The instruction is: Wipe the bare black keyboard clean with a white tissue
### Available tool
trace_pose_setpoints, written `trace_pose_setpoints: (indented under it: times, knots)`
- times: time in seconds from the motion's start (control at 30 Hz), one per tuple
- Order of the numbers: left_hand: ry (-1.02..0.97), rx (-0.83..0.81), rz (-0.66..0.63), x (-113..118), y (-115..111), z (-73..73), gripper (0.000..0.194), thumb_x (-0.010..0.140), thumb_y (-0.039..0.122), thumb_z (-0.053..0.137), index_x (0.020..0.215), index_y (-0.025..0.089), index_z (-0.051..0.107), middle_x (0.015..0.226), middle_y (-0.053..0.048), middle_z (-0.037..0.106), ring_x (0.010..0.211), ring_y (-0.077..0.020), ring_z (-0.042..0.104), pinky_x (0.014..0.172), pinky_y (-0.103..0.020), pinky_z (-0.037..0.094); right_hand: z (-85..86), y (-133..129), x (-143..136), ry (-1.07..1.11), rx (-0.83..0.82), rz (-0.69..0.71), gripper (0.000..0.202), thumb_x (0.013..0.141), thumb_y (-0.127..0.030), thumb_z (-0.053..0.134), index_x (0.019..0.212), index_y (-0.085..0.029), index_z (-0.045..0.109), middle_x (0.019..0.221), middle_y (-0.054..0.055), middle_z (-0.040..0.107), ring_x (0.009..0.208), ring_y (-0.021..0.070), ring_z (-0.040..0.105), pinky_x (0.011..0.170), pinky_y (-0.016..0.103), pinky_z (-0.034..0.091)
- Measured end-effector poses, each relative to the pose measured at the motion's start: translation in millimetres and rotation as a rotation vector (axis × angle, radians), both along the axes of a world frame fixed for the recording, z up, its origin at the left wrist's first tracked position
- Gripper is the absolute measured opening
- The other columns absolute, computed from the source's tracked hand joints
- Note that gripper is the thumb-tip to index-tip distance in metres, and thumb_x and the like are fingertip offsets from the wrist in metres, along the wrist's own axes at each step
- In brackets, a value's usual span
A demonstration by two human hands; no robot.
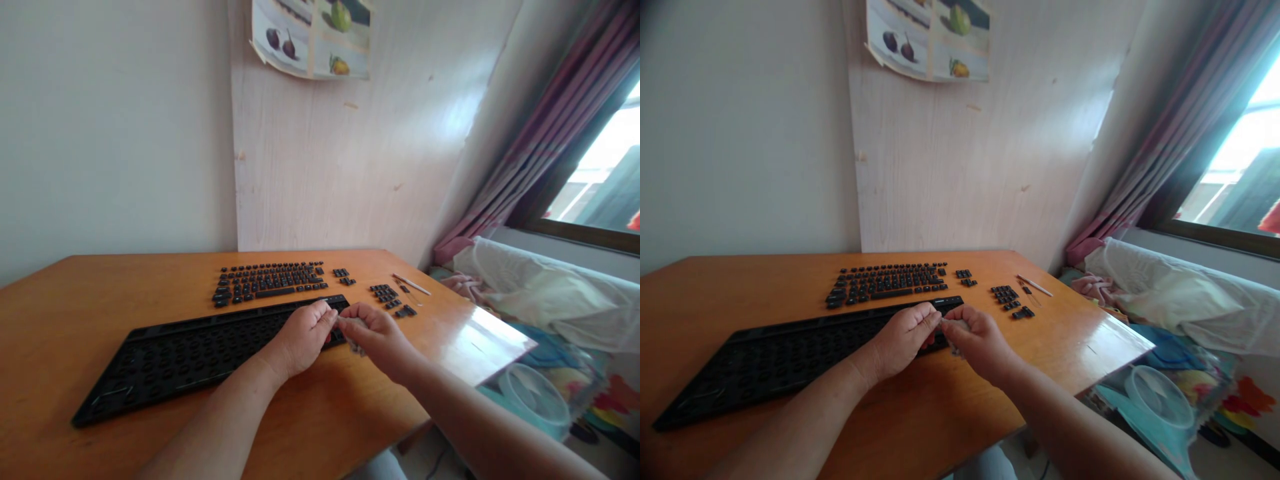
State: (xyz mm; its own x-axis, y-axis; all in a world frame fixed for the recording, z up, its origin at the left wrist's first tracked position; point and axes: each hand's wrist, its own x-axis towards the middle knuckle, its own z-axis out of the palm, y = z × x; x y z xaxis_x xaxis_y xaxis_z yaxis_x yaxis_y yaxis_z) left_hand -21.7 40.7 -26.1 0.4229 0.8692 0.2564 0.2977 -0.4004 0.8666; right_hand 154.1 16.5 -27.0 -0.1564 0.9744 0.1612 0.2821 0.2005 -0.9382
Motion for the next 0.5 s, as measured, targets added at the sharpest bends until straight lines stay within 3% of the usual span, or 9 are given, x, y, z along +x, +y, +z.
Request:
trace_pose_setpoints:
  times: [0.2, 0.33, 0.5]
  knots:
    - [-0.039, -0.079, 0.024, 3, -1, -3.5, 0.045, 0.092, 0.055, 0.040, 0.066, 0.020, 0.050, 0.057, 0.003, 0.050, 0.056, -0.0130, 0.044, 0.056, -0.026, 0.032, 5.5, -6, -3, -0.355, 0.361, -0.060, 0.016, 0.086, -0.033, 0.060, 0.091, -0.020, 0.068, 0.078, 0.002, 0.065, 0.070, 0.0133, 0.058, 0.063, 0.024, 0.044]
    - [-0.058, -0.094, 0.051, 3, 0, -5.4, 0.043, 0.092, 0.055, 0.038, 0.071, 0.020, 0.052, 0.062, 0.001, 0.056, 0.057, -0.0145, 0.050, 0.057, -0.027, 0.035, 14.1, 4, 4, -0.418, 0.372, -0.066, 0.018, 0.087, -0.032, 0.057, 0.083, -0.020, 0.070, 0.072, 0.001, 0.064, 0.066, 0.0128, 0.058, 0.061, 0.023, 0.043]
    - [0.176, 0.185, 0.295, -7, 8, -4.9, 0.036, 0.092, 0.048, 0.042, 0.072, 0.021, 0.054, 0.069, -0.002, 0.060, 0.066, -0.0179, 0.054, 0.062, -0.029, 0.035, 16.6, 34, 25, -0.522, 0.290, -0.140, 0.023, 0.085, -0.039, 0.058, 0.081, -0.019, 0.068, 0.063, -0.001, 0.061, 0.058, 0.0125, 0.055, 0.055, 0.023, 0.039]
